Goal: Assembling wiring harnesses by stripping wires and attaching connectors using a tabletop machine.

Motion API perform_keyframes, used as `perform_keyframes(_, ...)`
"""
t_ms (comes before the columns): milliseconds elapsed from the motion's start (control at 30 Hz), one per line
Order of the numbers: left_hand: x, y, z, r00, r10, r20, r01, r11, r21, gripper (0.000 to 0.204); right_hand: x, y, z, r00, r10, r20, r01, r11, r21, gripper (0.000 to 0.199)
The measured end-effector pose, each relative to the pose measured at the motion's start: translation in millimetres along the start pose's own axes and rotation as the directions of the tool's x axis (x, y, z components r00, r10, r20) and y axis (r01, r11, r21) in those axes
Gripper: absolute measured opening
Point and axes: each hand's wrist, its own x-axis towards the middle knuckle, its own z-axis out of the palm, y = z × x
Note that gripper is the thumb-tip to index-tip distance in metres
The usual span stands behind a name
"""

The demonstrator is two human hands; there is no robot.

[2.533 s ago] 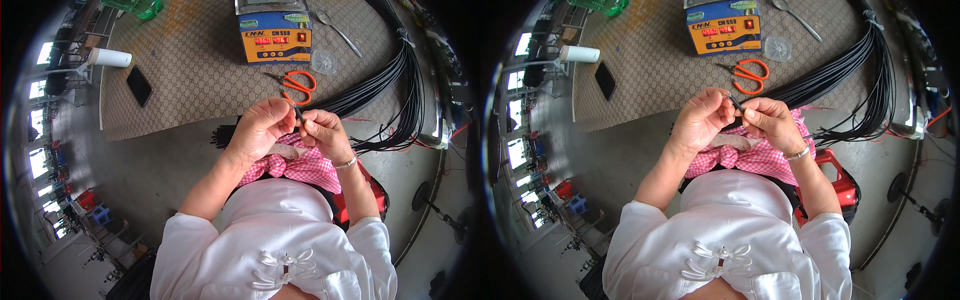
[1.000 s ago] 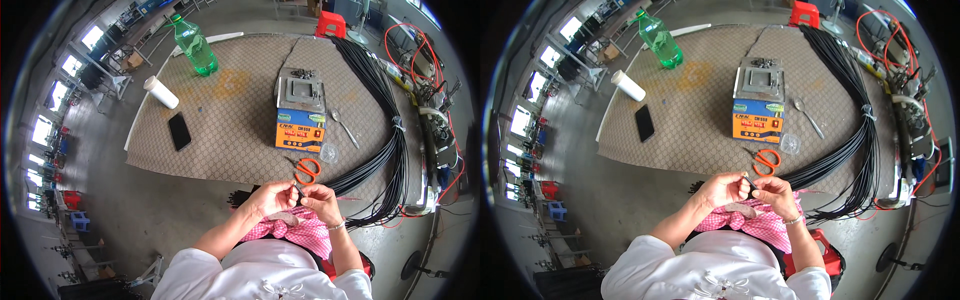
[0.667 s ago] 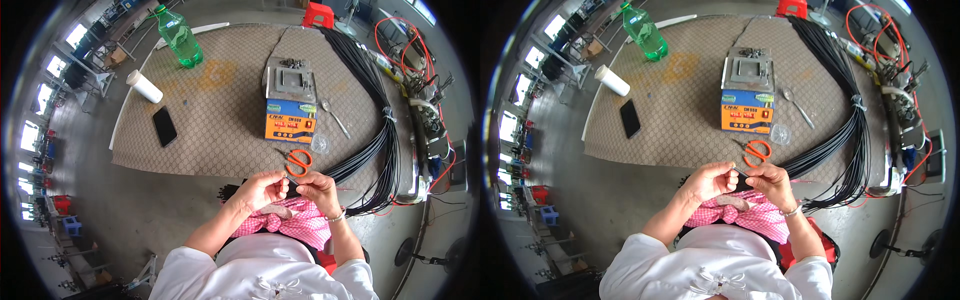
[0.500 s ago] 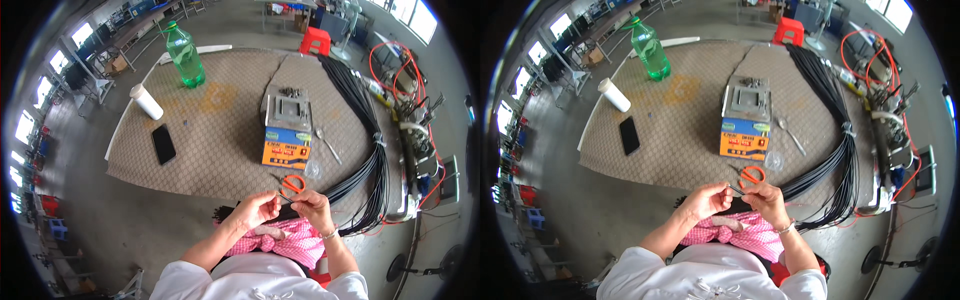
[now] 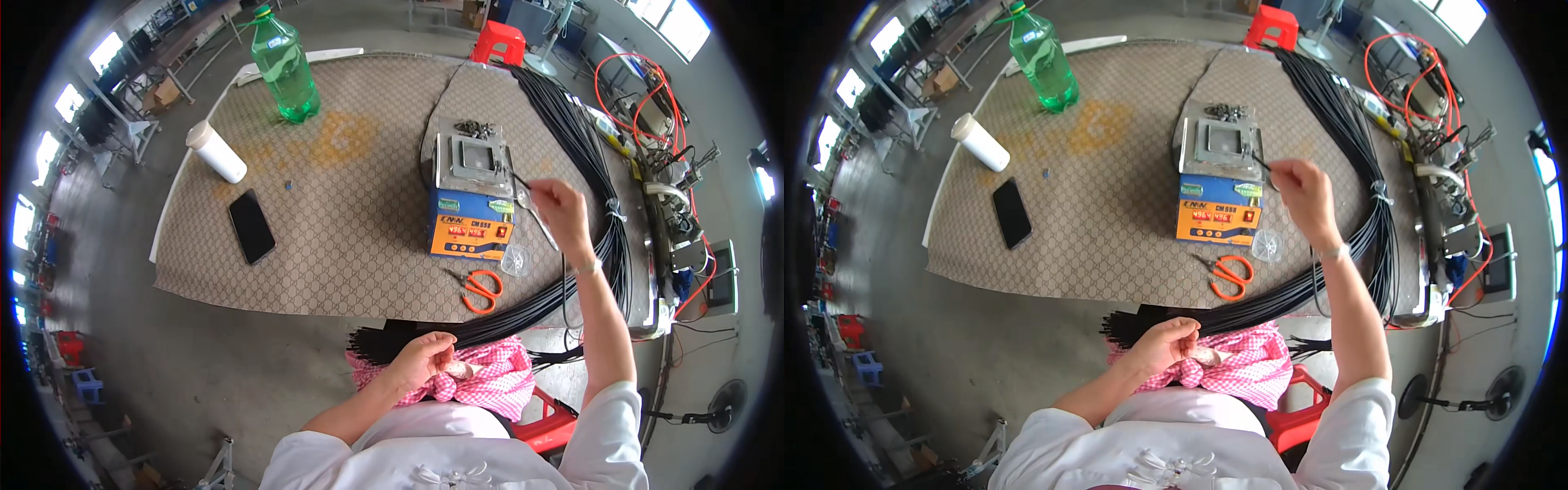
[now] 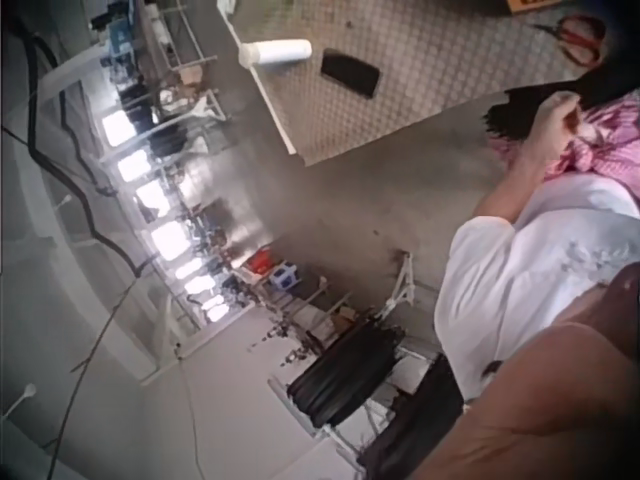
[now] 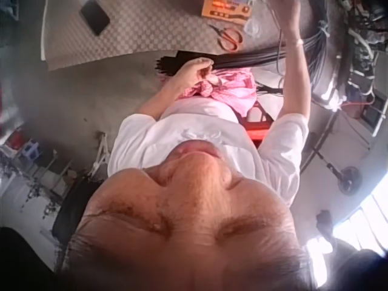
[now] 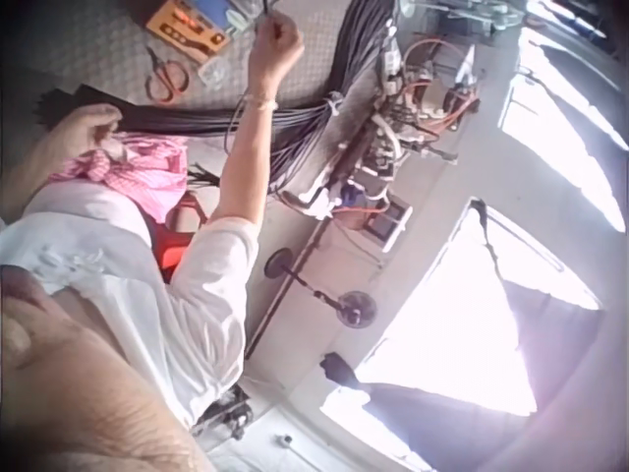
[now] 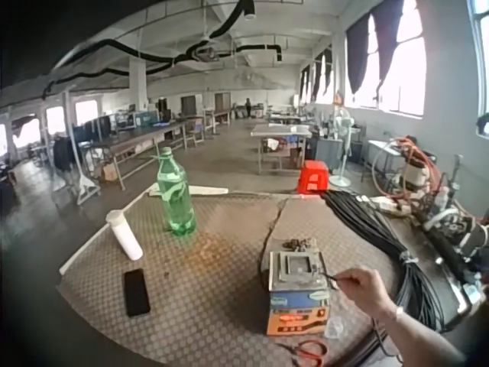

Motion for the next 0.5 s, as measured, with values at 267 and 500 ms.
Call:
perform_keyframes(267, 3, 22, 3, 0.98, 0.176, -0.095, -0.16, 0.975, 0.154, 0.02, 54, 15, 24, 0.999, 0.024, 0.035, -0.013, 0.961, -0.278, 0.016)
perform_keyframes(500, 7, 26, 4, 0.966, 0.149, -0.211, -0.139, 0.988, 0.061, 0.031, 64, 15, 35, 0.998, 0.042, 0.05, -0.021, 0.928, -0.372, 0.015)
